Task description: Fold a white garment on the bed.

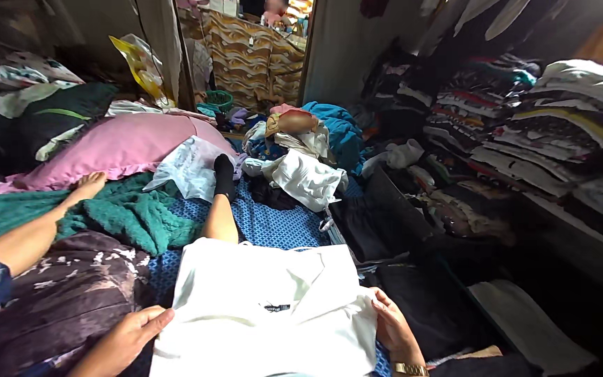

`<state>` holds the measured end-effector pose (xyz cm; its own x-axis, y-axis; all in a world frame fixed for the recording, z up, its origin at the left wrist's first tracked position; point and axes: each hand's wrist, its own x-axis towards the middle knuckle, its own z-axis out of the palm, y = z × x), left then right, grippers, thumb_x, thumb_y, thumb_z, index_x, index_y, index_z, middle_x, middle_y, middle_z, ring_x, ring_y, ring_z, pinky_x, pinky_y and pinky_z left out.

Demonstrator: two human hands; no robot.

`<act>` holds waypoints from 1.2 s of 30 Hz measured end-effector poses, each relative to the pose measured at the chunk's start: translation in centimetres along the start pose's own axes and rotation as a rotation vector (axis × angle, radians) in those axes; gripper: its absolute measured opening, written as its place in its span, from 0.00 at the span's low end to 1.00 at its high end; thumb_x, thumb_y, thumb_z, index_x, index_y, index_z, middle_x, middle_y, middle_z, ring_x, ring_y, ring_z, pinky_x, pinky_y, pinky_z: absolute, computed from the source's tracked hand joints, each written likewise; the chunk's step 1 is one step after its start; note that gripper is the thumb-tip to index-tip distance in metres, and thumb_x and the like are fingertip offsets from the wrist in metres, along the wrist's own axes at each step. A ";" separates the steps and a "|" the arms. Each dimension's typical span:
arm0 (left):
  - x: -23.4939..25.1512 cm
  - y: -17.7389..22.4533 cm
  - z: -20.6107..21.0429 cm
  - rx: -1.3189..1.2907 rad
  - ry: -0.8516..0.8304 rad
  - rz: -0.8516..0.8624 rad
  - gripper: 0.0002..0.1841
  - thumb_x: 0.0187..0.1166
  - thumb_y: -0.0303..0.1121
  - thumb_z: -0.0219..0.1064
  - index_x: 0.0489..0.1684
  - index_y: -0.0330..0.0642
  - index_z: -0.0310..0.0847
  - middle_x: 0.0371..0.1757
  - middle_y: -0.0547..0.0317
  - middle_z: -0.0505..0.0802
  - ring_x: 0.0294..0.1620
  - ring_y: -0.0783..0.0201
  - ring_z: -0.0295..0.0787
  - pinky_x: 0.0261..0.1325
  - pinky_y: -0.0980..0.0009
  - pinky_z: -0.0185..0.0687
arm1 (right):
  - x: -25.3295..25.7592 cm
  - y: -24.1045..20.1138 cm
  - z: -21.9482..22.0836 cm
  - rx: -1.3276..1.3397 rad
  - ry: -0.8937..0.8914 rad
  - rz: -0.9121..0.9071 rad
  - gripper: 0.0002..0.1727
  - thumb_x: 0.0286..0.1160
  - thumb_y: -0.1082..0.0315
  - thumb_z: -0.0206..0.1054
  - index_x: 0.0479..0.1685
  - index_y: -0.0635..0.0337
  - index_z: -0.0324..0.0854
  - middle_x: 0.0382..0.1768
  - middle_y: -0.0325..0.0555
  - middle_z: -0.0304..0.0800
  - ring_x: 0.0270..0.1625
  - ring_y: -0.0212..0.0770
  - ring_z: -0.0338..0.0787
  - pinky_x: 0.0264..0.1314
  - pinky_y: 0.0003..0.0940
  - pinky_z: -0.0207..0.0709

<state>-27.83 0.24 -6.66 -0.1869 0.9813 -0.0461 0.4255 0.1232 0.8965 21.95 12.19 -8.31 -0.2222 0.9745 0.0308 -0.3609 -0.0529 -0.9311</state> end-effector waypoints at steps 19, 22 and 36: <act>0.2 -0.6 -0.3 0.094 -0.087 0.038 0.16 0.74 0.40 0.68 0.18 0.39 0.85 0.30 0.67 0.89 0.33 0.79 0.81 0.41 0.72 0.77 | -0.3 -0.2 -1.2 -0.072 -0.268 0.065 0.11 0.63 0.55 0.81 0.43 0.41 0.95 0.40 0.29 0.97 0.43 0.24 0.93 0.50 0.25 0.87; 0.1 -0.3 -0.2 0.096 -0.091 0.023 0.14 0.73 0.39 0.70 0.22 0.37 0.86 0.31 0.64 0.88 0.34 0.76 0.81 0.42 0.70 0.78 | -0.2 -0.6 -1.0 -0.132 -0.311 0.142 0.14 0.62 0.55 0.81 0.48 0.43 0.94 0.43 0.32 0.98 0.45 0.25 0.94 0.52 0.27 0.88; 0.4 -0.1 -0.2 0.101 -0.095 -0.027 0.16 0.80 0.42 0.65 0.25 0.40 0.85 0.24 0.69 0.84 0.28 0.79 0.78 0.38 0.70 0.76 | 0.1 -1.2 -0.7 -0.277 -0.280 0.249 0.16 0.64 0.39 0.76 0.29 0.39 0.94 0.31 0.27 0.96 0.35 0.22 0.92 0.42 0.25 0.87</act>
<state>-28.11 0.62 -6.72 -0.1165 0.9864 -0.1157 0.5089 0.1594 0.8459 23.04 12.49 -7.45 -0.5210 0.8412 -0.1449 -0.0185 -0.1808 -0.9833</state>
